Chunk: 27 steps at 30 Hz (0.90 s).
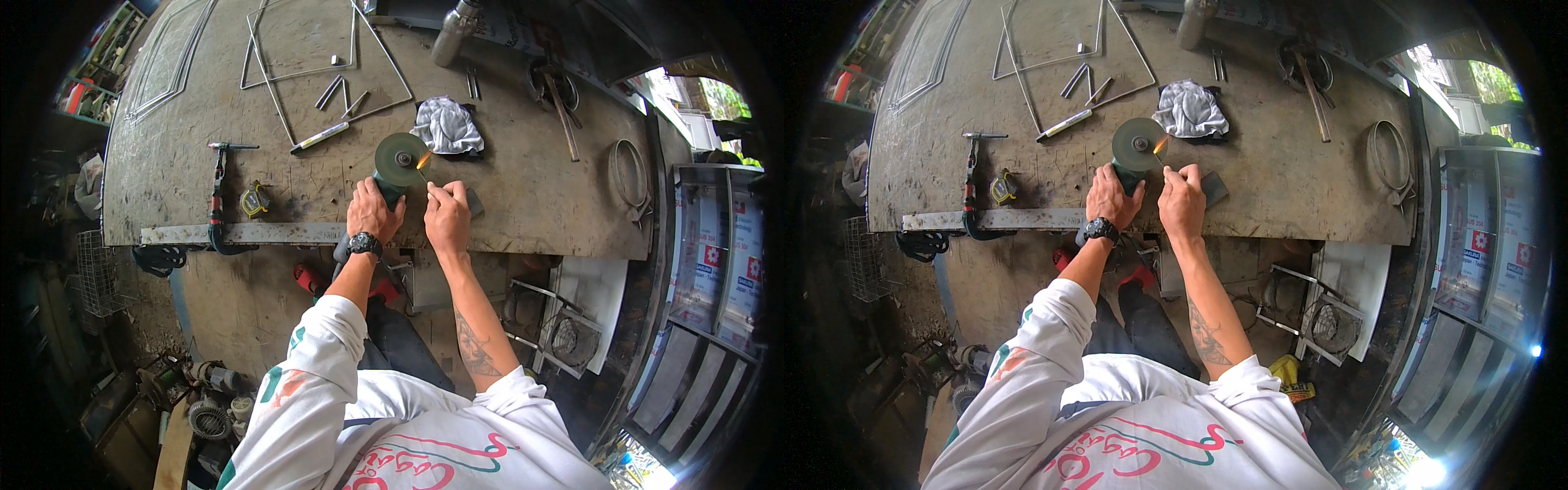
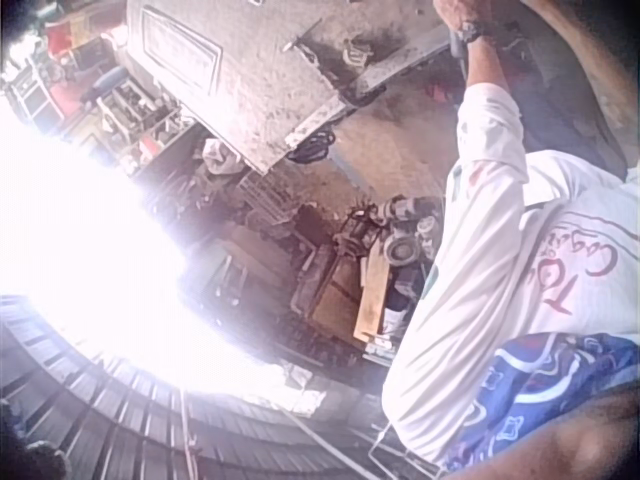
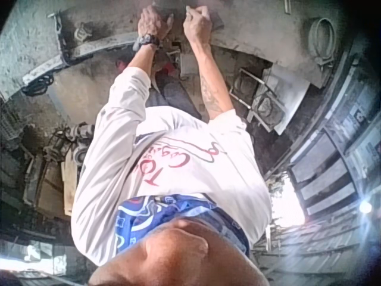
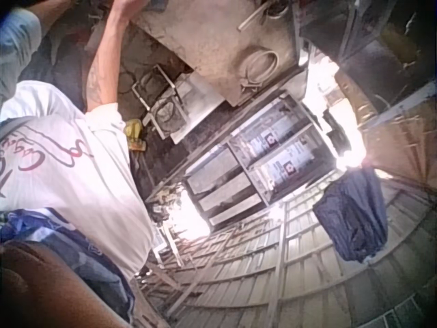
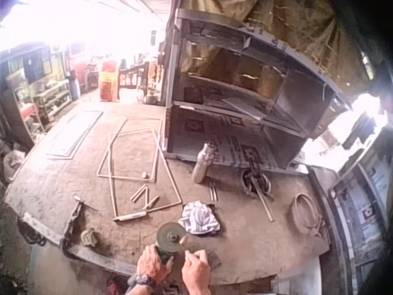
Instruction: The person measures and cuts metal rods, then welds them together to form rectangular frames on a workbench. They use a tape measure, angle grinder, and welding torch to assemble the pieces.
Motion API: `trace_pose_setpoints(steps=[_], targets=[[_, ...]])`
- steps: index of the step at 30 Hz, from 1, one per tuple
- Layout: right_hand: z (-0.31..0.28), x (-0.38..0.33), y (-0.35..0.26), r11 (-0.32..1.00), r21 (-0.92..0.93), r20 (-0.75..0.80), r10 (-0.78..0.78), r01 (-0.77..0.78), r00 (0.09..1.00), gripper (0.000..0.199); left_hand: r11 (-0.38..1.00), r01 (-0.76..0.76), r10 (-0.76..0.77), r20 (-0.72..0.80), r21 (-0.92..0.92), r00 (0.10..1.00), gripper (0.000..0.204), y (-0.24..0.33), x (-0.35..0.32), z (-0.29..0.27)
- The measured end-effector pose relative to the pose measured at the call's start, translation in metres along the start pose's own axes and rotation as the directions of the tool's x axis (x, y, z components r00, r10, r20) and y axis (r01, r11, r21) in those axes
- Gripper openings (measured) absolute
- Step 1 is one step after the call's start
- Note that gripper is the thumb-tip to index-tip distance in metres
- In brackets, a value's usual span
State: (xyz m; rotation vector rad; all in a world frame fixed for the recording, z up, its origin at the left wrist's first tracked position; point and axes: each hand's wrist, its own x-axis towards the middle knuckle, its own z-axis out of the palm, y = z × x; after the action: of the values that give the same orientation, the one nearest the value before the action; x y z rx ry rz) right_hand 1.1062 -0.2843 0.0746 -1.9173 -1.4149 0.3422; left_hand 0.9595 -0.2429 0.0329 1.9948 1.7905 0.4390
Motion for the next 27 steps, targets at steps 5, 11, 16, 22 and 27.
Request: trace_pose_setpoints(steps=[5,11,16,22,27], targets=[[0.0042,0.0026,0.0008,0.999,-0.017,-0.045,-0.045,0.045,0.998,0.011,1.000,-0.006,0.006,0.001,-0.001,1.000,0.065,-0.0012,0.0001,0.0010],[0.0071,0.0054,0.0022,0.998,-0.028,-0.070,-0.058,0.056,0.996,0.010,1.000,-0.003,0.003,0.008,-0.006,1.000,0.067,-0.0011,0.0002,0.0022],[0.0086,0.0066,0.0031,0.995,-0.023,-0.093,-0.095,0.093,0.991,0.010,1.000,-0.003,0.003,0.011,-0.003,1.000,0.069,-0.0015,-0.0005,0.0022],[0.0104,0.0066,0.0045,0.994,-0.040,-0.108,-0.105,0.102,0.989,0.010,1.000,-0.016,0.016,-0.003,0.003,1.000,0.068,-0.0018,-0.0003,0.0033],[0.0098,0.0064,0.0066,0.996,-0.018,-0.124,-0.088,0.086,0.988,0.006,1.000,-0.022,0.022,-0.013,-0.006,1.000,0.067,0.0000,-0.0010,0.0016]])
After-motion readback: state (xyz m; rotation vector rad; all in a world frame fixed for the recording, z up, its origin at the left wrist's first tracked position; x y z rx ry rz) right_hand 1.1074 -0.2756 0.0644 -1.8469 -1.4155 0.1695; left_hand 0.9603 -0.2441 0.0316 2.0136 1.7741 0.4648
